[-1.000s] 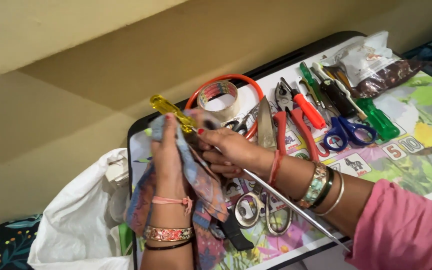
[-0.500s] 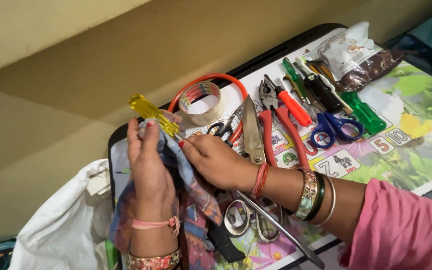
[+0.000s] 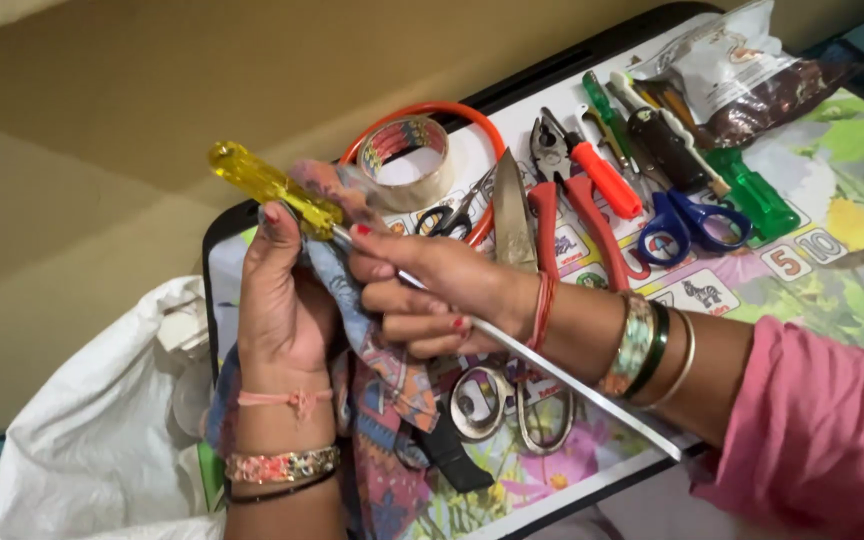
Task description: The person wipes a yellow-handled screwdriver and a pair of red-handled pliers with a patterned cloth on a table covered with various tools and supplies. The person handles each tool individually, wiping the surfaces and then placing them back on the table.
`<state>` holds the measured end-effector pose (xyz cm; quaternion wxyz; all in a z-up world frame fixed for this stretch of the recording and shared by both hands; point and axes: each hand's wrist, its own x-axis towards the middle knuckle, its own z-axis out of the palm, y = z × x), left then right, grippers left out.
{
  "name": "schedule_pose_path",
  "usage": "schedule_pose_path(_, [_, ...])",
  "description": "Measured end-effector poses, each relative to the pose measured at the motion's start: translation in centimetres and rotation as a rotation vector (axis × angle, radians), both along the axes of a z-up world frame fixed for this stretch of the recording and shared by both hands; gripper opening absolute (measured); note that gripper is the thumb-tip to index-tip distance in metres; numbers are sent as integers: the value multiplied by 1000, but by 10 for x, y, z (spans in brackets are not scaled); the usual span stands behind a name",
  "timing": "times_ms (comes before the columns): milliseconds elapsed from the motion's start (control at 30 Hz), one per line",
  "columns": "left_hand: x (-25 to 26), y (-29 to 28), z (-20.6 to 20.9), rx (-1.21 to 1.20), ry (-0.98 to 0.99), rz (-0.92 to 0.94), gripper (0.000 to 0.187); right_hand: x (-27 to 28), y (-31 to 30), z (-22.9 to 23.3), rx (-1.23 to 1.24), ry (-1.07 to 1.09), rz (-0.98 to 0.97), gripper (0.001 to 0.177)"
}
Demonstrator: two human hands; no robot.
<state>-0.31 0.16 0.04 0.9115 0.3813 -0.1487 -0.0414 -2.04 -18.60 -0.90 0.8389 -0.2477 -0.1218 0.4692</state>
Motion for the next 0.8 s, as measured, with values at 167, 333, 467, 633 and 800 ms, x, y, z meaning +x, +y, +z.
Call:
schedule_pose_path(167, [5,3,3,46,21,65,30,-8,9,7,-49,-100,-73,43])
schedule_pose_path(333, [5,-3,0,283,119,277,20,-18,32,3,-457,-474,-499,33])
schedule_pose_path(467, [3,-11,-1,354,98,293,19,-16,30,5,-691,-526,-612,35])
schedule_pose_path(633, [3,-12,-1,424,132,254,23,-13,31,2,-582,-329,-564,32])
schedule_pose_path(800, [5,-4,-6,293,164,8,39,-1,15,-4,-198,-63,-255,30])
